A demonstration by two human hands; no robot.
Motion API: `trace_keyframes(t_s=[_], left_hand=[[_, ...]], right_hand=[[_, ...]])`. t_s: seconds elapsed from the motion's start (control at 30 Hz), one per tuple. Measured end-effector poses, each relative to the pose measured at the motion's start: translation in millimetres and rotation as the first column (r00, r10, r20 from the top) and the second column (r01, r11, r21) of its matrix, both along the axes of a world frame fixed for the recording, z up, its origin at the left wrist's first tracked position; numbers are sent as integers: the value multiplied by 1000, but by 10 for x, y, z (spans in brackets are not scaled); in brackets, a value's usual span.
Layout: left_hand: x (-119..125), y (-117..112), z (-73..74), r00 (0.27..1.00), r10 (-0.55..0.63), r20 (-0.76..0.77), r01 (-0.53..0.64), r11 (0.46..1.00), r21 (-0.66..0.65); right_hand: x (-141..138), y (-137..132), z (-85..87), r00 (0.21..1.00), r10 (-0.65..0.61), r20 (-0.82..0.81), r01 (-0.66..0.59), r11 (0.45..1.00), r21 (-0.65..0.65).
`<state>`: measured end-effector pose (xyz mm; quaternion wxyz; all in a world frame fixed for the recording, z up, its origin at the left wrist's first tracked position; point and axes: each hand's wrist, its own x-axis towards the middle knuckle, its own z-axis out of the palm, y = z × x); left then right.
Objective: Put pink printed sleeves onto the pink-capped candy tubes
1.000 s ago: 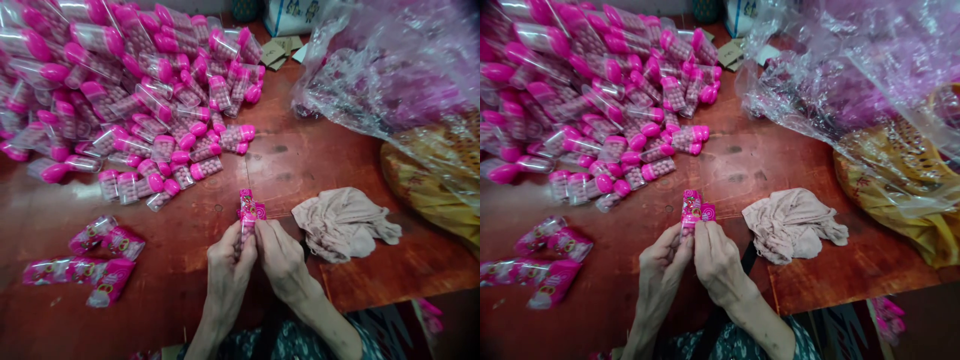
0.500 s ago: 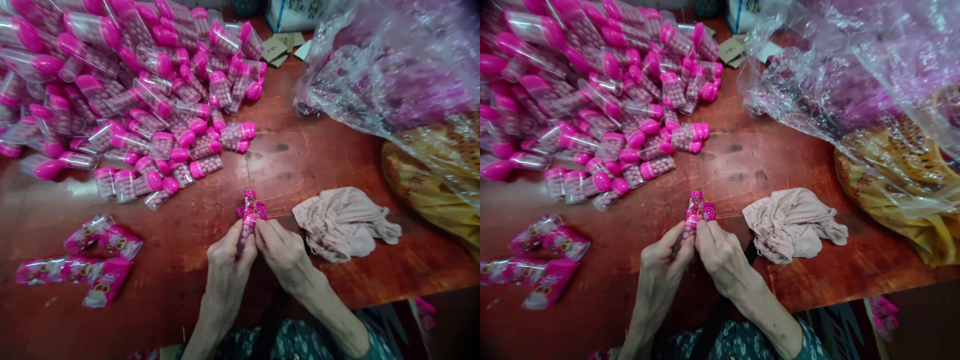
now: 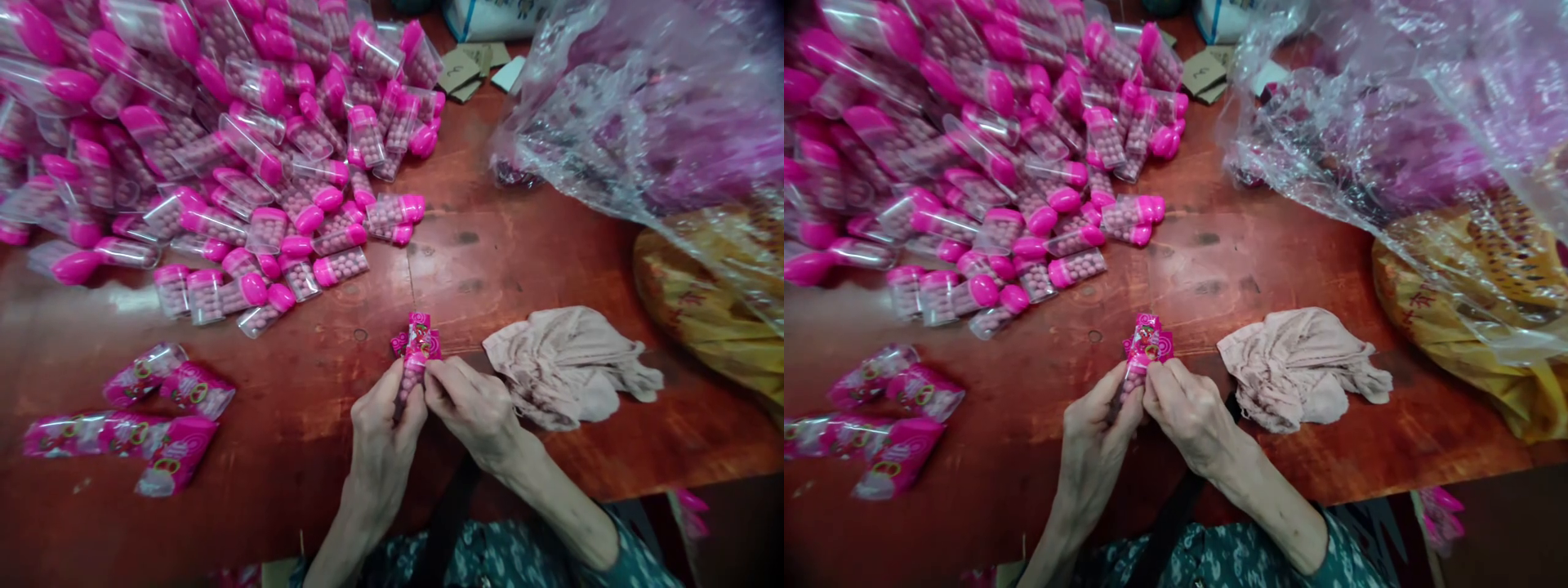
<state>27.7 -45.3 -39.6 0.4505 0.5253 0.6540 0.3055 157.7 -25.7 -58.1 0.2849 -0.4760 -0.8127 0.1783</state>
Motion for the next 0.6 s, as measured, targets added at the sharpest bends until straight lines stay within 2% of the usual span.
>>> trace_keyframes(t_s=[0.2,0.37,0.5,0.6], left_hand=[[-24,29,22,998,-36,-45,38,998,47],[-46,19,12,987,-110,-115,125,983,137],[-88,27,8,957,-188,-222,226,961,161],[-104,28,-5,938,-225,-263,281,939,198]], right_hand=[[-61,-17,22,998,-56,-11,55,995,-84],[-82,-87,135,989,8,149,9,993,-118],[-87,-57,292,967,92,239,-20,957,-288],[-40,-6,323,990,68,121,-13,913,-407]])
